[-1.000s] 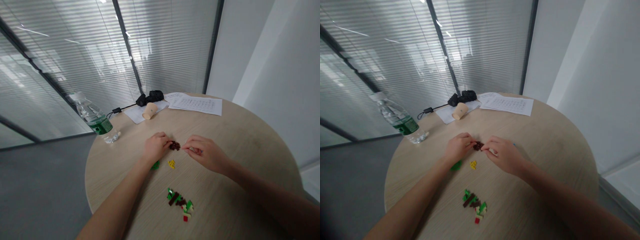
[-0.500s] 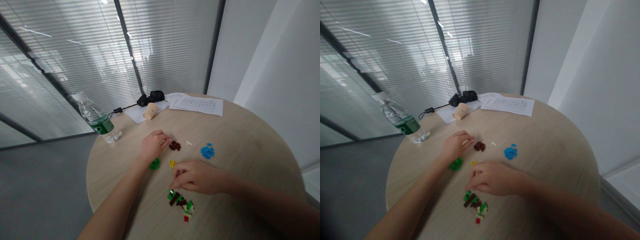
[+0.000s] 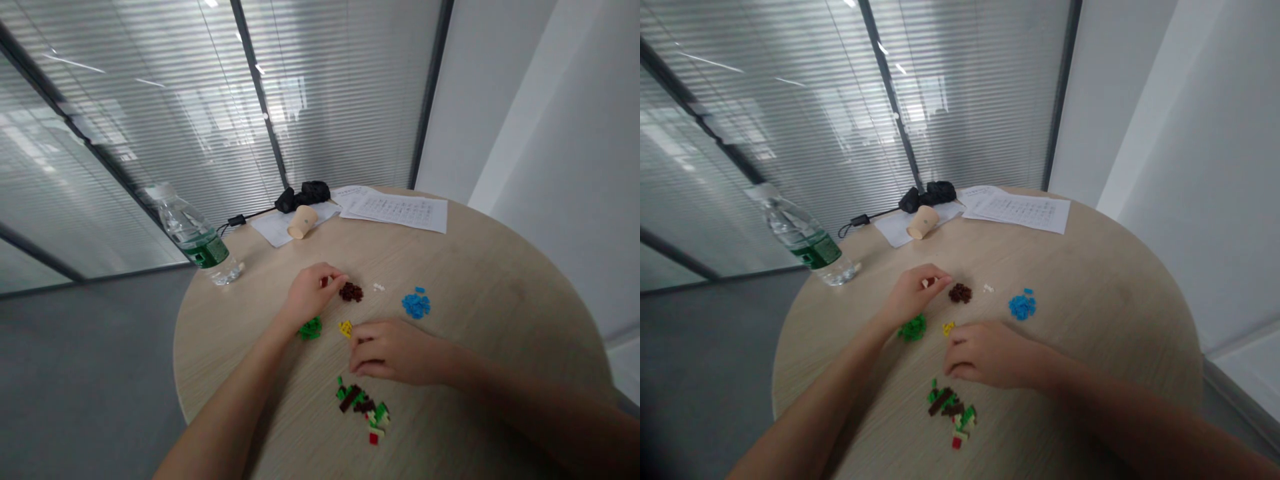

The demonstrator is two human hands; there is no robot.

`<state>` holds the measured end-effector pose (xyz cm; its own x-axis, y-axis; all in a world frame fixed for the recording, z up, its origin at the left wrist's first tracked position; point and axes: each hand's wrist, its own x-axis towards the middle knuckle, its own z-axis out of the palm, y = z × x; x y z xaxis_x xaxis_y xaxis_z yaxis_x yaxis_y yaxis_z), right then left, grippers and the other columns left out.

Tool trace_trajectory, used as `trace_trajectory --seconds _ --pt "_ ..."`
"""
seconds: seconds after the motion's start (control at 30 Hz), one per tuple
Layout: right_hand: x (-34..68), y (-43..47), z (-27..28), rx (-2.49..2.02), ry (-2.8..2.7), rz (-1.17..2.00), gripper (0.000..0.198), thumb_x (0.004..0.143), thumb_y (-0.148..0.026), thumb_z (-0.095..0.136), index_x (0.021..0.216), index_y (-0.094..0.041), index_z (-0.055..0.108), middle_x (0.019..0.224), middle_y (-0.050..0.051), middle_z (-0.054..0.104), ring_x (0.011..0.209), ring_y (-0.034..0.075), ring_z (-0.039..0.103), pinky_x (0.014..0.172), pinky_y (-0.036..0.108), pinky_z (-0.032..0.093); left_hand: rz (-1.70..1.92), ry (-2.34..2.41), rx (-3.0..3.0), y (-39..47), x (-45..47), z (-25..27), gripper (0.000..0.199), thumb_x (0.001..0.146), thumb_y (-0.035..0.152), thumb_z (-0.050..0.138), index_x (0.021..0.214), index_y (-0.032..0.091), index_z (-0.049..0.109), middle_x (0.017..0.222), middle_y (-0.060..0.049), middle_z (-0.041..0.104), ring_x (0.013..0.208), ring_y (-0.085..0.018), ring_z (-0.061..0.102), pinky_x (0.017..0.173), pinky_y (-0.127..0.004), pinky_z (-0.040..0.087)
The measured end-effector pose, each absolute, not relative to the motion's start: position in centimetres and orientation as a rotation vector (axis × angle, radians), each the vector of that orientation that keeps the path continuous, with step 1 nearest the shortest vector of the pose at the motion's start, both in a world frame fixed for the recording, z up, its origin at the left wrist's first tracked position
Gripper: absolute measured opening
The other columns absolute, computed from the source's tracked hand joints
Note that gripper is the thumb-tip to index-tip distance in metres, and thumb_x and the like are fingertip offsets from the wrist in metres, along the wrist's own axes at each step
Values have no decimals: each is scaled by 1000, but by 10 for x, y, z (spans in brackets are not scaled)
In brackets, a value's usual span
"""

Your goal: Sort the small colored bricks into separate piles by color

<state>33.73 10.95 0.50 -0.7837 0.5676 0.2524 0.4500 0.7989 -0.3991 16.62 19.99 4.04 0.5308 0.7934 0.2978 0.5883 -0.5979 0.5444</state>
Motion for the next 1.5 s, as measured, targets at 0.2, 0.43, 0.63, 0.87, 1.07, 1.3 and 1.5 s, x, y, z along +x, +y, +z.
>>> trace_trajectory --seconds 0.2,0.43,0.63,0.87,1.07,1.3,1.5 --pt "351 117 18 -895 -2487 363 14 85 -17 52 85 -17 66 87 4 63 77 13 58 70 24 44 526 838 2055 191 169 52 26 84 33 49 83 15 68 77 -2 66 70 -12 56 65 -22 42" --pt "359 120 27 -977 -2140 157 6 82 -18 55 82 -17 61 80 3 60 71 12 54 63 22 41 271 686 1912 181 174 54 27 81 35 50 71 14 64 58 4 50 53 -6 40 52 -19 32" --pt "356 118 29 -1034 -2115 153 8 83 -24 56 81 -18 60 74 0 57 59 9 47 56 21 36 273 757 1832 181 175 52 25 76 36 56 72 13 65 58 3 51 51 -6 39 47 -18 29" --pt "355 117 31 -1049 -2123 150 10 82 -26 59 87 -16 61 73 0 56 56 9 43 55 21 35 251 710 1822 187 170 49 23 72 37 61 75 14 63 62 2 57 53 -6 45 50 -19 35" --pt "348 115 23 -975 -2218 311 8 83 -19 54 79 -15 60 78 2 60 66 10 51 62 22 39 168 1179 2344 202 137 65 16 70 25 55 69 15 66 61 1 61 56 -10 51 53 -20 36" --pt "332 105 9 -739 -2674 390 27 89 -18 45 107 -25 64 96 3 59 75 11 55 68 23 41 -151 1396 2279 208 119 66 20 66 31 52 61 16 63 47 1 56 44 -10 48 43 -20 30" --pt "330 106 4 -752 -2733 308 24 89 -23 47 103 -27 66 97 3 56 71 10 53 66 22 40 -217 1375 2223 209 119 58 20 64 34 54 54 17 58 41 3 50 38 -9 42 41 -20 27"
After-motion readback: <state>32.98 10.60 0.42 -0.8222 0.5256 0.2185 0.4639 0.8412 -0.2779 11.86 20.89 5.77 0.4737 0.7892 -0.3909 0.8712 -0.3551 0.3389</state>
